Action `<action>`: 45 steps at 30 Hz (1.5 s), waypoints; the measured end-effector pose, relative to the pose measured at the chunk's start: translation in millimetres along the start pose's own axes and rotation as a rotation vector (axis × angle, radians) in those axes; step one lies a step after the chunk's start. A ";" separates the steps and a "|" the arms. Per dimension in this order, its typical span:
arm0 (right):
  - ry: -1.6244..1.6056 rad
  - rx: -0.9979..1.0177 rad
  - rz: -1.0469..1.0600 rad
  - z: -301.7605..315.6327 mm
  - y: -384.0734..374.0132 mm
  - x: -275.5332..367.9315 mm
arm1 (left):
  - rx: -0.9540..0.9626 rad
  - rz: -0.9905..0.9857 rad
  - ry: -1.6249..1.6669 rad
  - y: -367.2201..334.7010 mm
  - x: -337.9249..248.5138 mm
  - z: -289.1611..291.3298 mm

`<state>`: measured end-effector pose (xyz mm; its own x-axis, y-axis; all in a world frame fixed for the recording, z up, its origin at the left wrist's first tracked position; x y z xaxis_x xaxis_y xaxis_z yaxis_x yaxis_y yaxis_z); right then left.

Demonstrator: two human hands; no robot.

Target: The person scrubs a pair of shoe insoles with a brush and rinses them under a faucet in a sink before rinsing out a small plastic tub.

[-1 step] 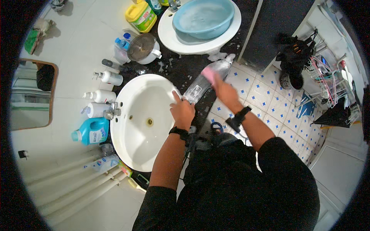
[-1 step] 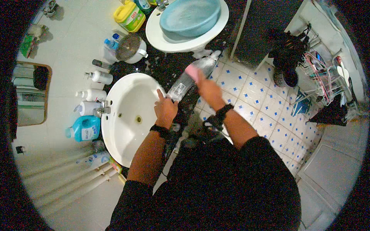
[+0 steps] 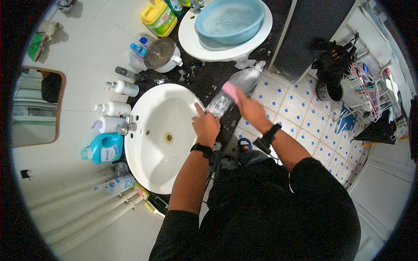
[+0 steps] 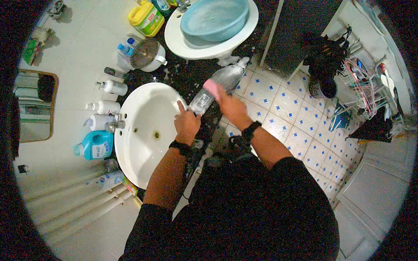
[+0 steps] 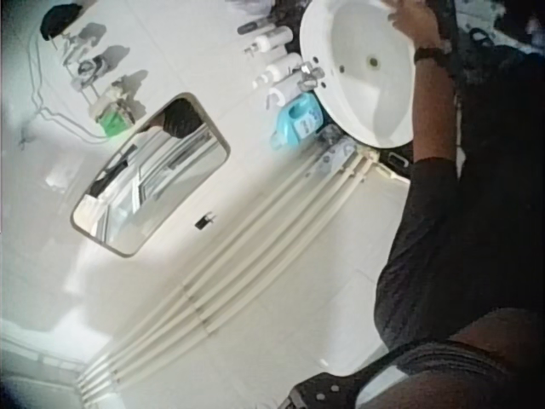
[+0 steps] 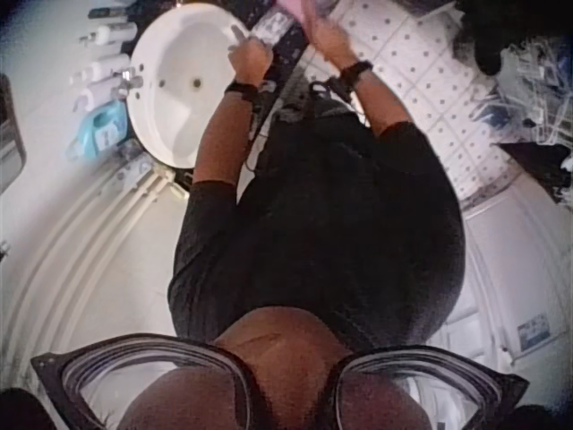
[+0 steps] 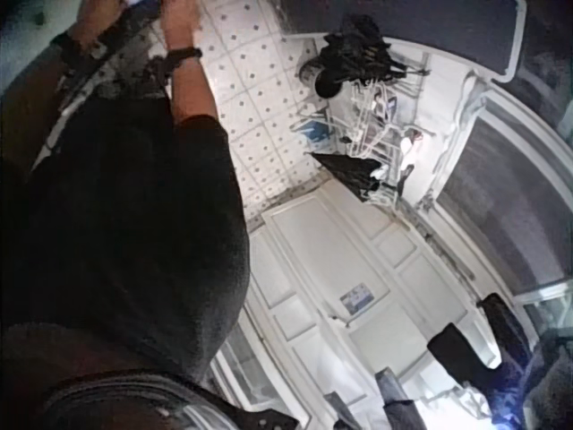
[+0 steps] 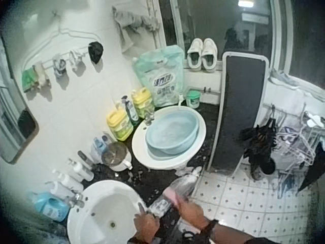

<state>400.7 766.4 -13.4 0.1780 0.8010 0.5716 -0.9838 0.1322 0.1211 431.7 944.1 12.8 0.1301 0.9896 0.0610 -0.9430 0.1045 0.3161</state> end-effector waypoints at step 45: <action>-0.060 -0.062 0.057 10.4 -27.2 -18.8 | -0.034 -0.082 -0.041 0.6 -4.9 -0.8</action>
<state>424.3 741.7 -19.0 0.1208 0.7723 0.6236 -0.9915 0.1245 0.0378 430.1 939.3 11.9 0.2190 0.9728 0.0751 -0.9384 0.1889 0.2893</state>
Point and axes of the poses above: each hand's wrist, its own y-axis away from the middle knuckle, its own z-axis out of the back of the hand, x = y × z, the point moved 7 cm from there along -y, towards the middle knuckle, and after that the axes turned 5 degrees about z, right-handed, at the moved point
